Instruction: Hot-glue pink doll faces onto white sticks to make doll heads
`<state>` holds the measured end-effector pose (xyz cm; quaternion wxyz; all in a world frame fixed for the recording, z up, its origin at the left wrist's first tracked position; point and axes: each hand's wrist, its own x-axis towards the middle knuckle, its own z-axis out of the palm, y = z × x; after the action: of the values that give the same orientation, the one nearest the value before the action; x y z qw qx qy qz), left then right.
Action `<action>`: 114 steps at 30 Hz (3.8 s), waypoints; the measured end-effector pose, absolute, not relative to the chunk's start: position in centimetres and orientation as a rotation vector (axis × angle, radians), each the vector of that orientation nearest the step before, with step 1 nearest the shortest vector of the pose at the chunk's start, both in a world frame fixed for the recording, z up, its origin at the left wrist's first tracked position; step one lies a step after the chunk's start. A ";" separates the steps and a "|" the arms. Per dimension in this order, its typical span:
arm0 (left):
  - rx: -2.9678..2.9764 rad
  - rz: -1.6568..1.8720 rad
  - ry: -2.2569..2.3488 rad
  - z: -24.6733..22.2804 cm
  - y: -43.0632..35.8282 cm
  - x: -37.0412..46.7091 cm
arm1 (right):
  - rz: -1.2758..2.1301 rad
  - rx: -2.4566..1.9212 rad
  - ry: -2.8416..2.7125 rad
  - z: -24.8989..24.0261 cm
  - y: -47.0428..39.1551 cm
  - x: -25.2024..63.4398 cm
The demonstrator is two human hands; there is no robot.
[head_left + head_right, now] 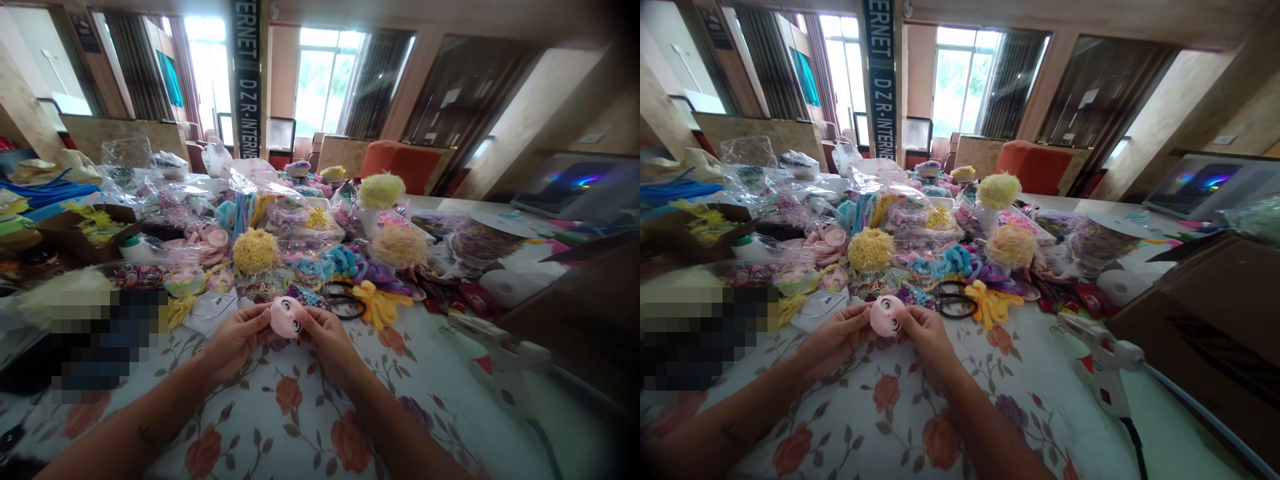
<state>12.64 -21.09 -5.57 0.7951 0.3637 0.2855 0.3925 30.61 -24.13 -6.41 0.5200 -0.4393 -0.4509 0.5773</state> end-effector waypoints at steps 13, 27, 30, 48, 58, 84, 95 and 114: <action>0.814 0.835 0.552 -5.5 -21.3 12.8 | 1.125 -1.157 -1.139 -5.8 -24.3 30.3; 0.896 0.852 0.542 -6.2 -20.7 12.3 | 1.097 -1.053 -1.242 -5.3 -24.7 30.4; 0.963 0.866 0.522 -6.1 -20.7 12.2 | 1.071 -1.029 -1.282 -5.3 -24.6 30.4; 1.061 0.911 0.675 -5.8 -20.8 12.1 | 0.854 -1.039 -1.567 -5.7 -25.2 29.8; 1.073 0.971 0.643 -5.6 -21.1 12.4 | 0.737 -1.075 -1.555 -5.9 -25.3 29.7; 0.955 0.958 0.704 -5.8 -20.4 12.1 | 1.750 -0.587 -0.326 -5.1 -23.9 31.2; 0.936 1.005 0.657 -6.1 -20.3 12.3 | 1.783 -0.560 -0.336 -5.7 -23.8 31.3; 1.123 0.955 0.747 -5.2 -20.1 11.9 | 1.295 -0.986 -1.236 -6.1 -24.5 30.2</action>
<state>11.87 -20.13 -5.19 0.6776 0.4998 0.3325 0.4248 30.24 -24.46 -6.06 0.5219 -0.4115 -0.5158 0.5406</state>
